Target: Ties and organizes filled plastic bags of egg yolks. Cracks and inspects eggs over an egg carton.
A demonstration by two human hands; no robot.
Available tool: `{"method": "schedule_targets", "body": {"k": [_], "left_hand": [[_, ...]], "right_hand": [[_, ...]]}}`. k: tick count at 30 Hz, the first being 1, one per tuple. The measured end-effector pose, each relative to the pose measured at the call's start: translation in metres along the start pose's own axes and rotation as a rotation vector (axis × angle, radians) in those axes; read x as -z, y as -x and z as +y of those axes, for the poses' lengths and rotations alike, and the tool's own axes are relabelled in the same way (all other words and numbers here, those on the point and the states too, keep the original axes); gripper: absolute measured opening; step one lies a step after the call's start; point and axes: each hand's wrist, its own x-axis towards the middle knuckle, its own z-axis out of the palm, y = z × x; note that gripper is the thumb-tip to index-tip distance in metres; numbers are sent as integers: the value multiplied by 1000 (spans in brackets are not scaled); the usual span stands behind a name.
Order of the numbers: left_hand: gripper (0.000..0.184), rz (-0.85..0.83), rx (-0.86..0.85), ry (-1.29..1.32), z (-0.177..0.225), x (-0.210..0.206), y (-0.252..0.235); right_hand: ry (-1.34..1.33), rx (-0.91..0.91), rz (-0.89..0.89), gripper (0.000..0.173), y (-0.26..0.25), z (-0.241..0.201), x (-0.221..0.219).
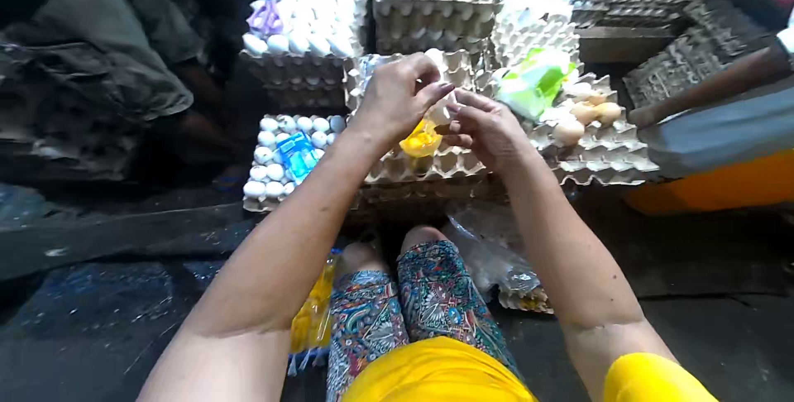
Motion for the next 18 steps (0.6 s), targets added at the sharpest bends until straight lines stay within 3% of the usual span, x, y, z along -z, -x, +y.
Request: {"method": "schedule_targets", "body": {"k": [6,9,12,15,18], "left_hand": [[43,14,3,-31,17,7,2],[37,52,23,-18,31,3,25],[33,-225,108,10,46,-19,66],[53,-627,312,-6,45,-72,101],[64,-768,442,16,32,-140,119]], "right_hand": [[-139,-35,-8,33,11,-11,10],[-161,32,-37,26,37,-19,30],[-166,75,-41,27,72,-24,59],[-187,25,36,26,107,-11,86],[-199,-55,98,24,139,19,113]]}}
